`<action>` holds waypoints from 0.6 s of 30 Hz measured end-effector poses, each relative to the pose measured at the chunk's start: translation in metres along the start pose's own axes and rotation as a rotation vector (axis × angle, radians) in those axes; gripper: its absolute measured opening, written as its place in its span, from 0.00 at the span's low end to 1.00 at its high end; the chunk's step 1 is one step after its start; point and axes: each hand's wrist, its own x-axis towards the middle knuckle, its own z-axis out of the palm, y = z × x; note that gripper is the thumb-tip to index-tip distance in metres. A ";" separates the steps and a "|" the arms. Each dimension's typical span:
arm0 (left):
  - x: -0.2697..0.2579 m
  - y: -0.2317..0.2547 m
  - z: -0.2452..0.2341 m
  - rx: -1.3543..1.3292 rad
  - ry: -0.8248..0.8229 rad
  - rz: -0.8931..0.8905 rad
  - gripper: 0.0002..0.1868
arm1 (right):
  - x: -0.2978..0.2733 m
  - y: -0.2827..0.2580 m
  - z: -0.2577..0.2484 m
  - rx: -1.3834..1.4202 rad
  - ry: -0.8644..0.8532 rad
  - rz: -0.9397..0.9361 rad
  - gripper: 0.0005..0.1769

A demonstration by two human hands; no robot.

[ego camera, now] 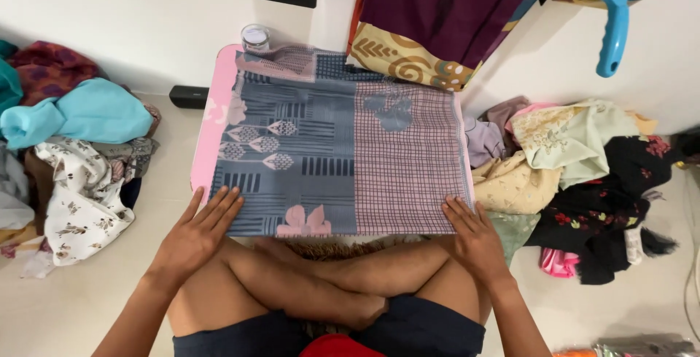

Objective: Folding a patterned hijab on a small table and cleaning it with a lint roller

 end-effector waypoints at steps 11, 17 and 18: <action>-0.039 0.035 -0.085 -0.664 -0.272 -0.493 0.37 | -0.034 -0.032 -0.099 0.636 -0.188 0.501 0.33; -0.055 0.030 -0.113 -0.814 -0.532 -0.963 0.31 | -0.073 -0.018 -0.112 0.848 -0.274 0.864 0.26; -0.054 0.029 -0.119 -0.885 -0.596 -1.080 0.30 | -0.080 -0.014 -0.113 0.874 -0.289 0.934 0.23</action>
